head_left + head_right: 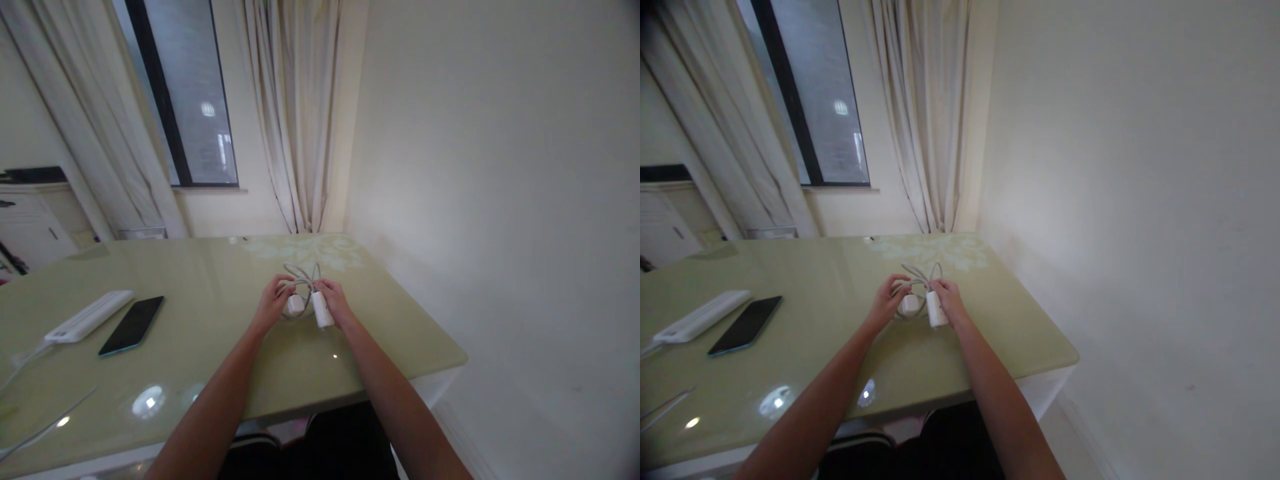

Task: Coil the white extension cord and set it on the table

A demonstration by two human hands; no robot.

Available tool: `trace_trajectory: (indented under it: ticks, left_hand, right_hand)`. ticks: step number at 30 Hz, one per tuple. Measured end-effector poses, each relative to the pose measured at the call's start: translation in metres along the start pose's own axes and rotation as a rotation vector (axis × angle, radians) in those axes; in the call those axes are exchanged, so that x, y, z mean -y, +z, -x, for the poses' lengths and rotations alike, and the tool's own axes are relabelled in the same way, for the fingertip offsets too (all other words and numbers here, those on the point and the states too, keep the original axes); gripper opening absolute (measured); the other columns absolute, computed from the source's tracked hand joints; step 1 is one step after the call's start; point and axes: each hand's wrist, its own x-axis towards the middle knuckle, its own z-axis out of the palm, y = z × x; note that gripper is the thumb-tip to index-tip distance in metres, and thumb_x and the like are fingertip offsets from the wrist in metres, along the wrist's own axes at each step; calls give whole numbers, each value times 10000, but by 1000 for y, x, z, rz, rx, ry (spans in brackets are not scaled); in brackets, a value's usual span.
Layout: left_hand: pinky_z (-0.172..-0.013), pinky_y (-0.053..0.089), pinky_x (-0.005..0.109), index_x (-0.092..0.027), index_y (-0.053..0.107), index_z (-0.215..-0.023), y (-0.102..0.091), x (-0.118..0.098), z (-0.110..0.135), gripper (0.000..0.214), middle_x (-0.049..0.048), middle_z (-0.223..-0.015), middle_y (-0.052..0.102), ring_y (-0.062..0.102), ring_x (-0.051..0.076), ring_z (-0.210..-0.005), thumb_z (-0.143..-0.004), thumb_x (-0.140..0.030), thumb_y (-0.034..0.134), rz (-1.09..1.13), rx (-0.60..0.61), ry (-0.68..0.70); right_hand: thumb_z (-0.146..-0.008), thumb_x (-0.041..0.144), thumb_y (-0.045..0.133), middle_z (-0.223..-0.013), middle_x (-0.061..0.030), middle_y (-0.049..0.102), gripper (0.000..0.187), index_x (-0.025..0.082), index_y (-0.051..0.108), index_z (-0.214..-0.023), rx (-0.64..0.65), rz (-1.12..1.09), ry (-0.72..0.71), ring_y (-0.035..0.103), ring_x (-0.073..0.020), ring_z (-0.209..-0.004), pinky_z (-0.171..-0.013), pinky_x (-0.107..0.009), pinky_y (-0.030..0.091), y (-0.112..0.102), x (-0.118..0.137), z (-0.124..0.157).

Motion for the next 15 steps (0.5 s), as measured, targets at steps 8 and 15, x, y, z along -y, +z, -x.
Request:
trace_trajectory:
  ticks: [8, 15]
  left_hand:
    - [-622, 468, 246, -162, 734, -1094, 10, -12, 4, 424, 57, -845, 735, 626, 153, -690, -830, -493, 722, -6, 21, -32]
    - [-496, 354, 215, -169, 799, -1086, -2, -20, 4, 446, -8, -620, 550, 434, 107, -533, -868, -533, 660, -5, 189, -101]
  right_hand:
    - [-695, 613, 713, -592, 16, 584, 441, 174, 690, -726, -22, 4, -48, 450, -106, -542, -529, -233, 348, -3, -2, -3]
    - [-712, 586, 717, -590, 22, 582, 417, 171, 717, -755, -8, 12, 18, 441, -102, -523, -520, -237, 329, -3, -1, 1]
